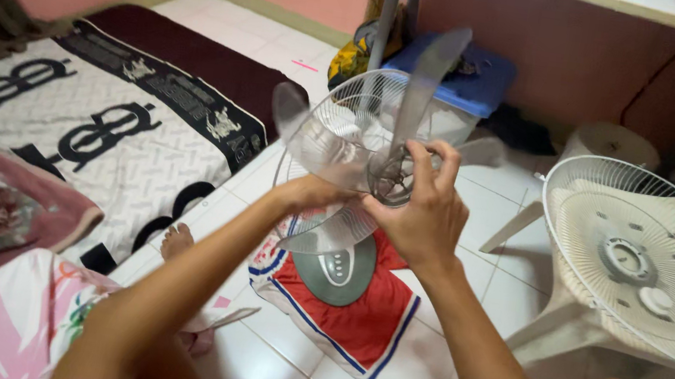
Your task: The person disassembles a small electric fan by removing the front grille, the fan blades, the central hub cap, and the rear grille. The components are placed on a nearby chair as they are removed.
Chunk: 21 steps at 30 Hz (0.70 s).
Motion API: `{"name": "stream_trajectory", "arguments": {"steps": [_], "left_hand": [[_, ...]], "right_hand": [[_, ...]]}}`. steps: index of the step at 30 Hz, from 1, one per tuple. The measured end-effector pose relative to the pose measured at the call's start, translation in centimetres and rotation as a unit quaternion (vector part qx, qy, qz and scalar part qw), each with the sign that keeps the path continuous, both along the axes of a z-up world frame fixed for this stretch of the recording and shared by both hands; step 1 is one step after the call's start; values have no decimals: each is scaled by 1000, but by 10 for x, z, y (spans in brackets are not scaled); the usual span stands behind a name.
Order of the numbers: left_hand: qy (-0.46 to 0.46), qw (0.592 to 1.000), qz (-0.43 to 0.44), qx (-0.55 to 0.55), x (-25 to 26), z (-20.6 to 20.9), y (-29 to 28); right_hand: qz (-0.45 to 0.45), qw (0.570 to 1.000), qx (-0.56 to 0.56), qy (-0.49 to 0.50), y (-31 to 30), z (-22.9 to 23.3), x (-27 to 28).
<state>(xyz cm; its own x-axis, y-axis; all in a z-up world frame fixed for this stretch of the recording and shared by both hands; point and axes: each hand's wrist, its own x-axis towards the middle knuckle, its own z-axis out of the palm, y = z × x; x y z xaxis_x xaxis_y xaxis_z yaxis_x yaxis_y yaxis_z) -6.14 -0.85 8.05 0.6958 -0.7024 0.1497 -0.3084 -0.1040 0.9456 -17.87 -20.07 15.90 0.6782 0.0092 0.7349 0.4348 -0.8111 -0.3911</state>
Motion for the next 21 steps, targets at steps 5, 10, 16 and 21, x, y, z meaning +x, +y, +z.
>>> {"name": "stream_trajectory", "arguments": {"steps": [5, 10, 16, 21], "left_hand": [[161, 966, -34, -198, -35, 0, 7], [119, 980, 143, -70, -42, 5, 20], [1, 971, 207, -118, -73, -5, 34], [30, 946, 278, -162, -90, -26, 42]], "right_hand": [[24, 999, -16, -37, -2, 16, -11], [383, 822, 414, 85, -28, 0, 22], [640, 397, 632, 180, -66, -43, 58], [682, 364, 603, 196, -86, -54, 90]]}}
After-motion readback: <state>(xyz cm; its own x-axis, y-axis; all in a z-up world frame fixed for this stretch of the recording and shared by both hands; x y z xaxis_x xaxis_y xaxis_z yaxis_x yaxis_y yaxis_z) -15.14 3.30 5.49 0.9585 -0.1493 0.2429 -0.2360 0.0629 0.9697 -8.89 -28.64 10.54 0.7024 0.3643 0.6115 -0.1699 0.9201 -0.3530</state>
